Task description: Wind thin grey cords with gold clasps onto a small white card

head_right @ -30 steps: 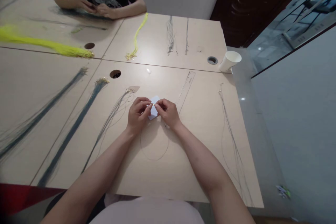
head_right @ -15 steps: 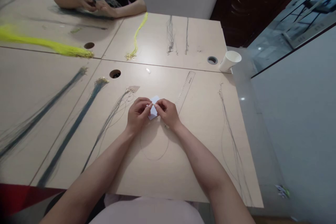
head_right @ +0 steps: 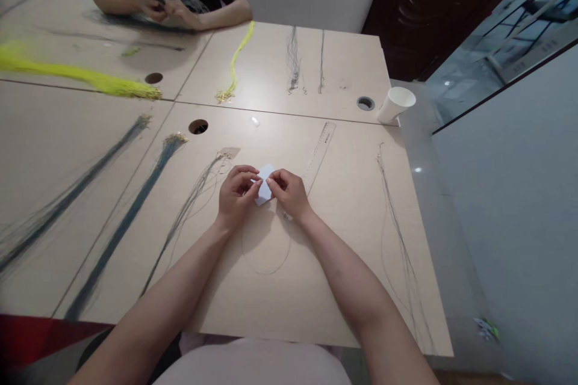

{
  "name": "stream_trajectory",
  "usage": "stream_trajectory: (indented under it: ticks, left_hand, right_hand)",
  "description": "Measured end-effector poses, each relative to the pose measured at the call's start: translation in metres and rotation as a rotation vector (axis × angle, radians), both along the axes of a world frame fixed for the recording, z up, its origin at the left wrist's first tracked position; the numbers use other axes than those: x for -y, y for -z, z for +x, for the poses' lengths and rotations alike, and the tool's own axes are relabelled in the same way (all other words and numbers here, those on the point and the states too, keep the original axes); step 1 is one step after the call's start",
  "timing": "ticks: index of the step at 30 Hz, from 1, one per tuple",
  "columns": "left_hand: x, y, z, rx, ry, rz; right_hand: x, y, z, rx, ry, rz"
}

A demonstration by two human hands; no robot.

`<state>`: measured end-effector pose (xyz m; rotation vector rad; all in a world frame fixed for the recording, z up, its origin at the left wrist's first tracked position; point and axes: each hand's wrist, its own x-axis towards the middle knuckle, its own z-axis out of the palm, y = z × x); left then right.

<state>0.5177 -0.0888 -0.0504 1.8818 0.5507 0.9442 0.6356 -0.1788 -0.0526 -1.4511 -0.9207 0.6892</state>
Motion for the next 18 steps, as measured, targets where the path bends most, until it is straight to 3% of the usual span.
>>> stream_trajectory:
  ticks: [18]
  left_hand:
    - [-0.0012, -0.0001, 0.0008, -0.032, -0.003, 0.075]
  right_hand:
    - [0.0005, 0.0006, 0.0008, 0.012, -0.02, -0.009]
